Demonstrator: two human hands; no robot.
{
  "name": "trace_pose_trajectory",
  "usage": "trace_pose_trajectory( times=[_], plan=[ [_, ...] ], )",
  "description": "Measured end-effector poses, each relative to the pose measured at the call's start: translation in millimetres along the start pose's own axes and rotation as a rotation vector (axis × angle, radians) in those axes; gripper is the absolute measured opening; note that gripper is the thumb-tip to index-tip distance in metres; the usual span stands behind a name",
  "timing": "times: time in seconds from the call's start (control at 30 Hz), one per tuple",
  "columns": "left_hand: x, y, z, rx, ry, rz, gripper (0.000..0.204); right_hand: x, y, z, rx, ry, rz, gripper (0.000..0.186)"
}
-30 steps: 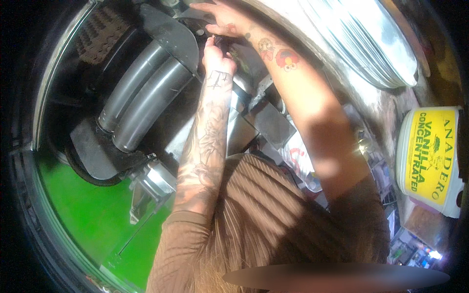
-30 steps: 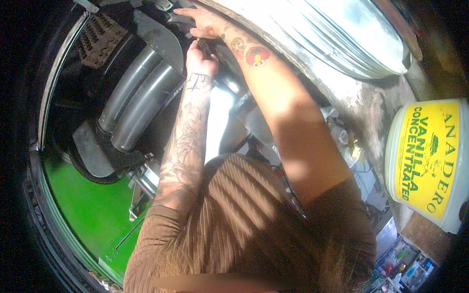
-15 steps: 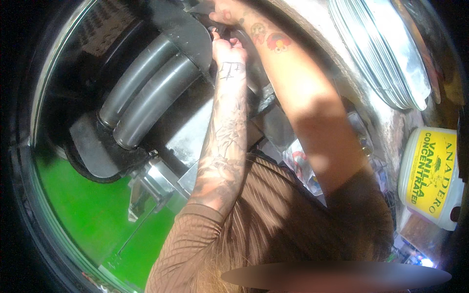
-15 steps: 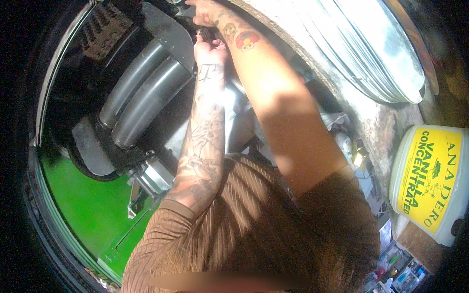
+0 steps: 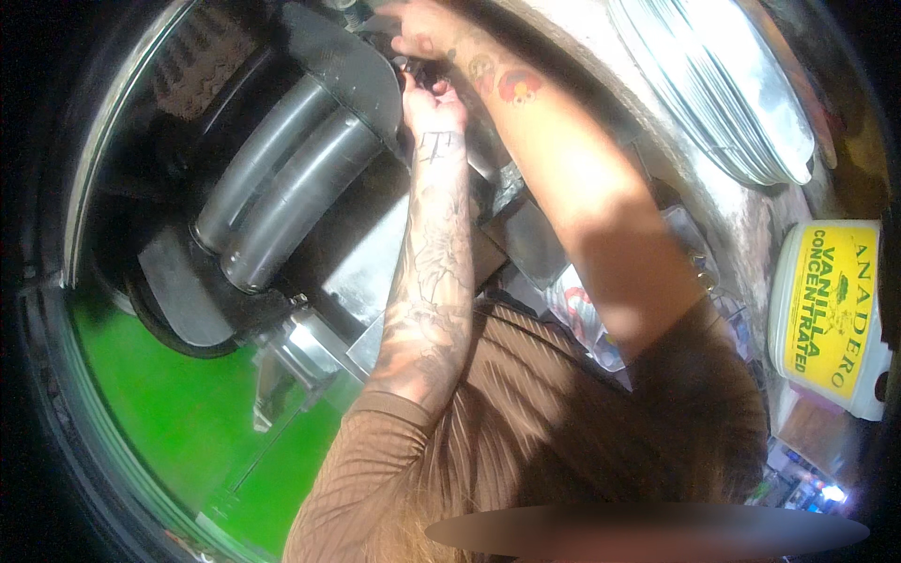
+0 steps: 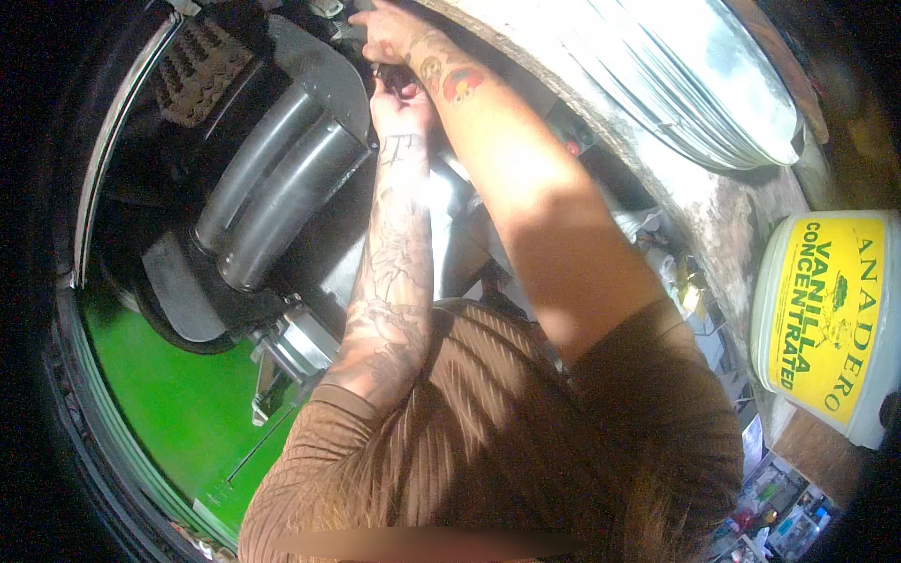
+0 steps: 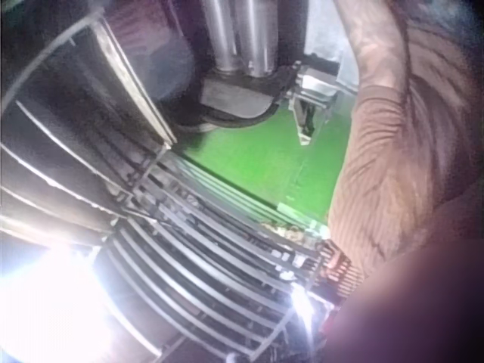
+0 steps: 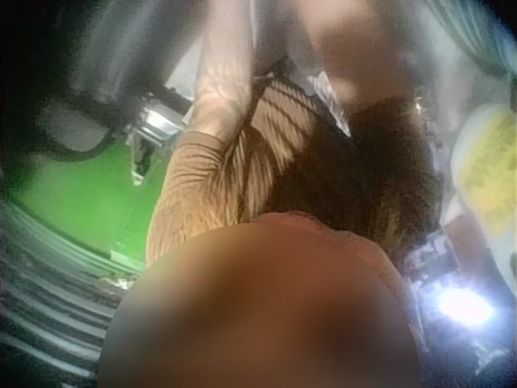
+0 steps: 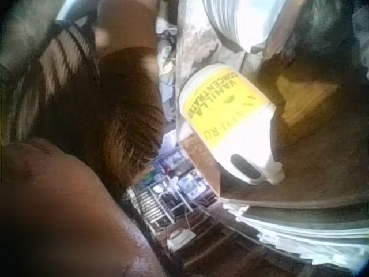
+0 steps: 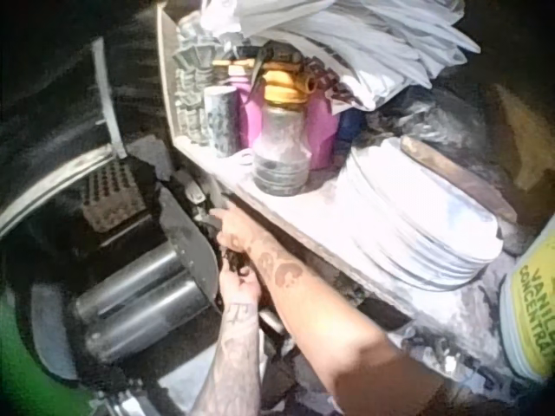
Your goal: The person uses a small metal tool to adjust a component on a green industrial machine with rotating rollers. They repeatedly insert and turn the tool in a specific spot while holding the machine steady with the other hand.
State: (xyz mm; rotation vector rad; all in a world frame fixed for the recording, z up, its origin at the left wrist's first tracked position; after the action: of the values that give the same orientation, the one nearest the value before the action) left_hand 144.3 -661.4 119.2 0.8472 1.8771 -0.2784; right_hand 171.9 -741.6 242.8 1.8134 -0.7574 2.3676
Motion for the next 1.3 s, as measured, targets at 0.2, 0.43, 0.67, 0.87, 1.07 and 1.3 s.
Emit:
trace_pose_trajectory(
  times=[0.2,0.43,0.67,0.87,1.07,1.3],
  plan=[
    [13,2,-16,0.004,0.019,0.042,0.019,-3,11,-30,0.074,0.154,0.118,0.062],
    [-1,-1,-48,-0.092,0.107,0.433,0.022,0,37,-63,-0.115,0.06,0.408,0.058],
    [-2,1,-59,-0.049,0.131,0.454,0.022,-9,40,-56,0.118,0.343,0.259,0.057],
    [2,1,-44,0.025,0.072,0.383,0.023,-1,37,-42,0.174,0.265,0.178,0.065],
    [1,1,-23,0.016,0.032,0.221,0.025,4,18,-24,0.128,0.164,0.095,0.059],
    [-1,2,-16,0.03,0.149,0.167,0.025,-12,9,-1,0.09,-0.03,-0.19,0.054]
  ],
)
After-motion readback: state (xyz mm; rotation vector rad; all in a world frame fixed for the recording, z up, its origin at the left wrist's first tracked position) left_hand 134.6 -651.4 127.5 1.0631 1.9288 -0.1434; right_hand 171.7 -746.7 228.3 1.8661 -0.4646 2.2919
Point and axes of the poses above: each hand's wrist, its own z-axis towards the middle knuckle, its own x-axis out of the back of the hand, y = z × x, the point moved 5 cm from there along z, towards the middle knuckle, and after that the axes turned 8 degrees about -x, right-handed, at the moved point
